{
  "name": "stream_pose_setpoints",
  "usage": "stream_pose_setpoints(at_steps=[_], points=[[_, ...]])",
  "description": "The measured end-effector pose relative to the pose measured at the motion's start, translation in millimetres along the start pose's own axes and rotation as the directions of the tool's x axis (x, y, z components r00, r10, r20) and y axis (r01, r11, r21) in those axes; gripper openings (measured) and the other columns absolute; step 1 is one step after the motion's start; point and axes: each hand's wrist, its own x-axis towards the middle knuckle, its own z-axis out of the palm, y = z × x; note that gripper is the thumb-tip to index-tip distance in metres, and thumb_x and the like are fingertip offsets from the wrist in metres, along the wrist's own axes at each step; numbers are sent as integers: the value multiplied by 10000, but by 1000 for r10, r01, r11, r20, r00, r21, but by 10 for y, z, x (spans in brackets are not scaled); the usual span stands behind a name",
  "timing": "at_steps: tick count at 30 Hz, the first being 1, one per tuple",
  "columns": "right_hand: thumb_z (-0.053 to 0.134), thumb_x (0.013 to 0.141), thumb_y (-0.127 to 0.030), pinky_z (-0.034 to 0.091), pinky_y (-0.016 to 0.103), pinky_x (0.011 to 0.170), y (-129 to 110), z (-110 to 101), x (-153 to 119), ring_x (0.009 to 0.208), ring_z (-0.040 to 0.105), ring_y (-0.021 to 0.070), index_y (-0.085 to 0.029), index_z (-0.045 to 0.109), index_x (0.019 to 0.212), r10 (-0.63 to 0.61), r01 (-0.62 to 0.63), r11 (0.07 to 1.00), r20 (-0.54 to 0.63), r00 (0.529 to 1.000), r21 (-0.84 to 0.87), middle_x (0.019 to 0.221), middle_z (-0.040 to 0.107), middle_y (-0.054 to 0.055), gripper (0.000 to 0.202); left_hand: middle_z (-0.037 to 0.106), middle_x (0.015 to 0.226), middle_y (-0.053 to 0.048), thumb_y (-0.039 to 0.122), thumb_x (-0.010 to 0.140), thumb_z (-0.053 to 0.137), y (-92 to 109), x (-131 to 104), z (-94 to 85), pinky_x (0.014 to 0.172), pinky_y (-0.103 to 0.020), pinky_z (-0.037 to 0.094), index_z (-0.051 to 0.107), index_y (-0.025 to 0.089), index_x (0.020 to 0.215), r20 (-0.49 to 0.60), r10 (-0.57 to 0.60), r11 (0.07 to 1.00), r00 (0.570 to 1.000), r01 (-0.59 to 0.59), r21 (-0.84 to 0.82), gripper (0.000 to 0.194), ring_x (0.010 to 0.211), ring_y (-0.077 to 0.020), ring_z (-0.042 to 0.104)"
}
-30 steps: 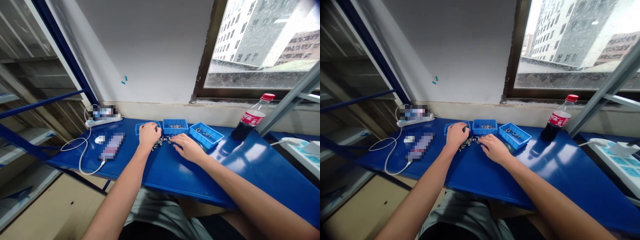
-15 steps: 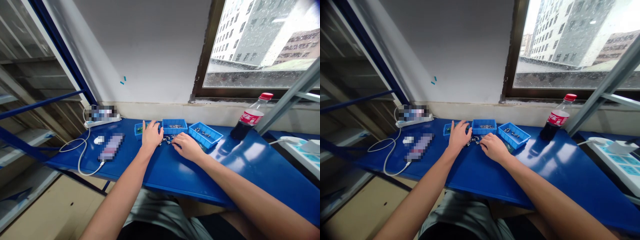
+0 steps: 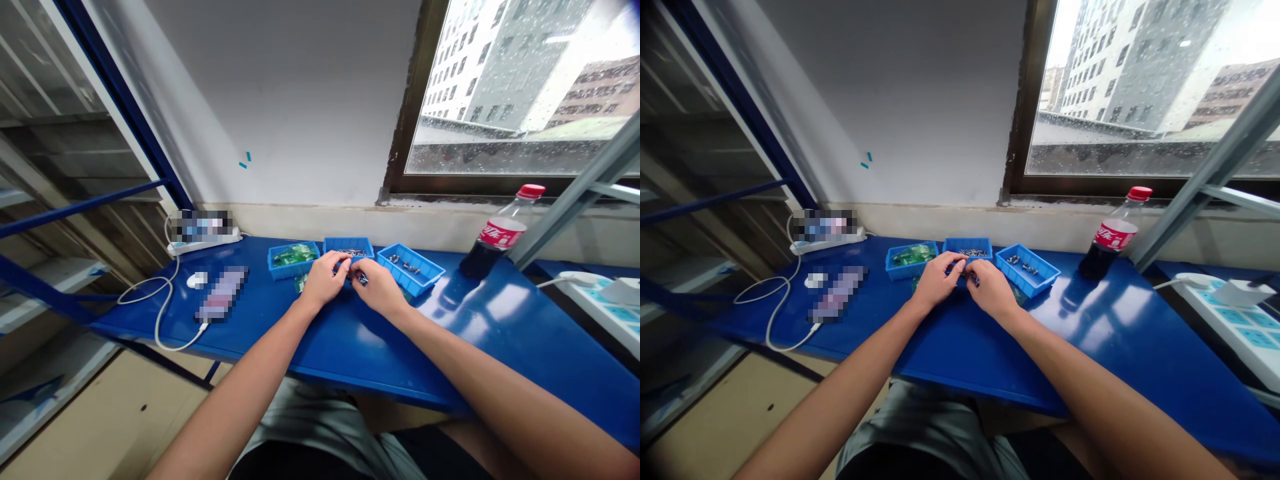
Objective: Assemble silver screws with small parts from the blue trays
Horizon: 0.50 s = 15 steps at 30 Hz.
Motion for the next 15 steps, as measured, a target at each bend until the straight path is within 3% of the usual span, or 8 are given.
stream_pose_setpoints(at_steps=[4,8,15], points=[[617,933,-269,596,395,810,31,-68,-2,843,687,228,-218,687,1083,164,-131,962,-126,978,239,1009,729,82,173,793,1141,-81,373,1021,552,-34,-8,23,981,-352,541,789,209,1094,6,-57,997,998,57,-58,297,1067,-260,724],[659,929,-345,617,395,862,39,-90,10,932,713,230,-207,693,1220,241,-169,905,-144,960,391,1055,739,90,323,817,1014,-58,396,1025,545,-38,-25,55,881,-329,558,815,208,1044,98,-80,988,992,92,-121,330,932,-246,747],[671,911,-337,618,394,808,-28,-123,12,887,726,234,-208,744,1205,257,-203,921,-126,958,333,1015,770,83,329,823,1046,-61,358,988,600,0,-35,32,909,-334,567,830,209,1026,74,-62,991,995,70,-117,276,952,-253,757]])
